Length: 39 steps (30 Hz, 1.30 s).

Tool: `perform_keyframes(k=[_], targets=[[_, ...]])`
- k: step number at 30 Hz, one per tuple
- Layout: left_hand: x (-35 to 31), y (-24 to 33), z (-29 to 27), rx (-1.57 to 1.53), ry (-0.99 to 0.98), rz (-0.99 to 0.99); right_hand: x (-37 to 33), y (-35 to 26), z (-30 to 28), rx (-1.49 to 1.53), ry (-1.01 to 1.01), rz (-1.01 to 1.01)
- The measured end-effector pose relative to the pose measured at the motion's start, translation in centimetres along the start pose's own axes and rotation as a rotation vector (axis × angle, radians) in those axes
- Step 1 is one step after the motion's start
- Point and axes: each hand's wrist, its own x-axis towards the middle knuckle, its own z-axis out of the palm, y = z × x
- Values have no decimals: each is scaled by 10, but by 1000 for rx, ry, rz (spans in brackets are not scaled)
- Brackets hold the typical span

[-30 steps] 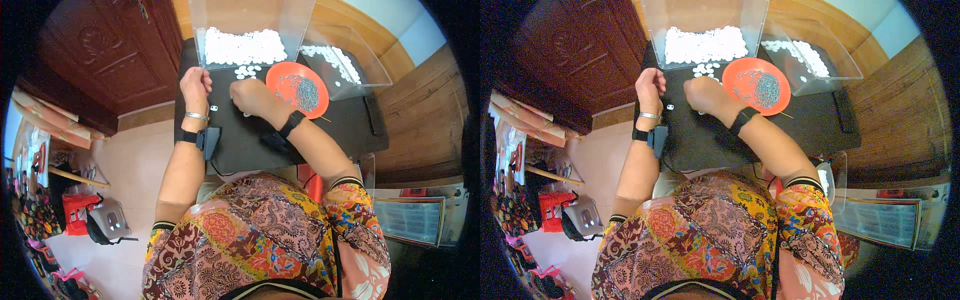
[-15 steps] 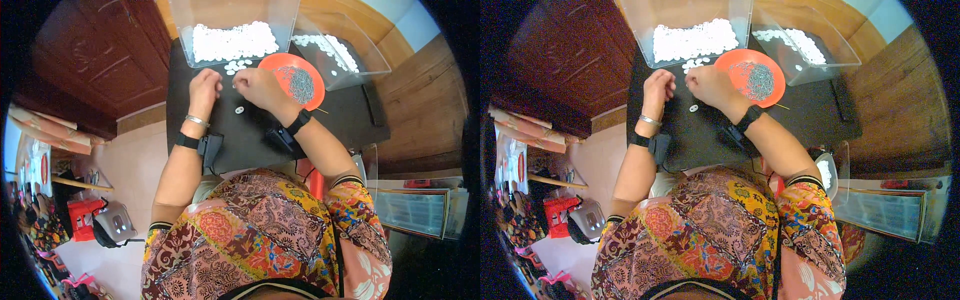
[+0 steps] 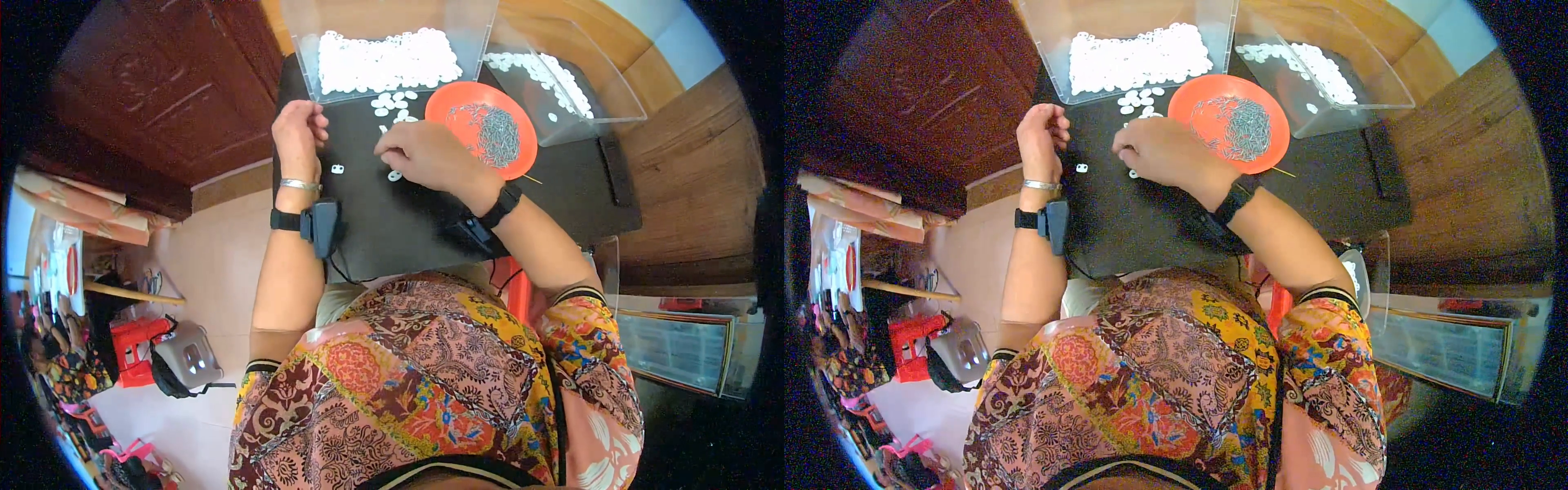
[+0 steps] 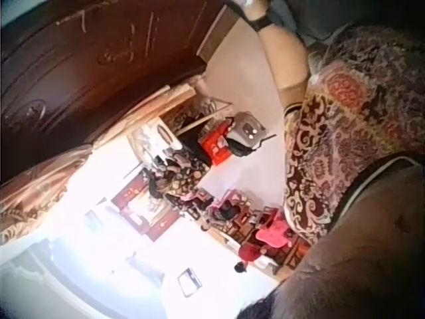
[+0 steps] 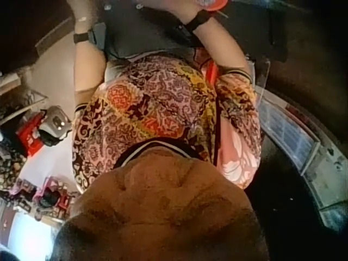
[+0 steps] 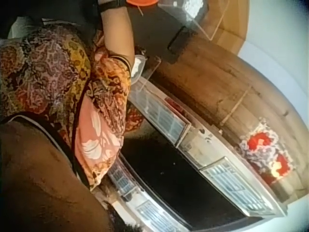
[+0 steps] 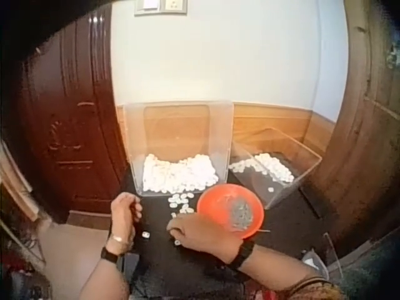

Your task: Assembling small white plastic components by hand on a workbench.

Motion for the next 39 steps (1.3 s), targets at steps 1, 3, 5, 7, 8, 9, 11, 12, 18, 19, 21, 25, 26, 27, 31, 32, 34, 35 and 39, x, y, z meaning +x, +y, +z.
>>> perform_keyframes(k=[1,3,5,7,8,9,11,12,18,19,21,25,26,27,31,32,34,35,39], targets=[[1,0,-1,2,1,0,5,-2,3,2,22,-38],[3,-2,-5,0,34,38,15,-9,13,7,44,-80],[4,-5,-5,-9,31,17,25,-15,26,0,2,-92],[4,-4,-5,-16,31,-6,33,-21,36,-9,-82,-65],[4,-3,-4,-1,38,-4,36,-25,39,-56,-78,-75],[2,-2,-3,13,45,-4,37,-28,43,-103,-76,-84],[3,-5,-4,12,39,0,42,-27,51,-114,-51,-119],[3,-3,-4,13,35,6,46,-28,54,-153,-70,-98],[2,-3,0,42,-68,-41,42,-11,45,-22,-5,-33],[1,-3,3,37,-77,-37,38,-7,36,93,95,5],[-6,-3,9,136,-220,-93,33,1,18,219,231,-25],[-24,-7,27,178,-497,-47,19,4,0,424,333,231],[-27,-9,30,178,-512,-43,16,6,0,359,396,130],[-31,-12,31,39,-539,-143,12,5,1,296,454,25],[-30,-13,29,-227,-685,-329,3,5,-4,221,469,-79],[-32,-13,30,-315,-689,-341,2,6,-6,249,452,-99],[-32,-13,32,-378,-695,-348,0,5,-7,342,459,-61],[-31,-13,33,-443,-691,-354,-1,2,-8,439,458,-28],[-34,-14,33,-419,-615,-271,-1,-5,-8,586,430,152]])
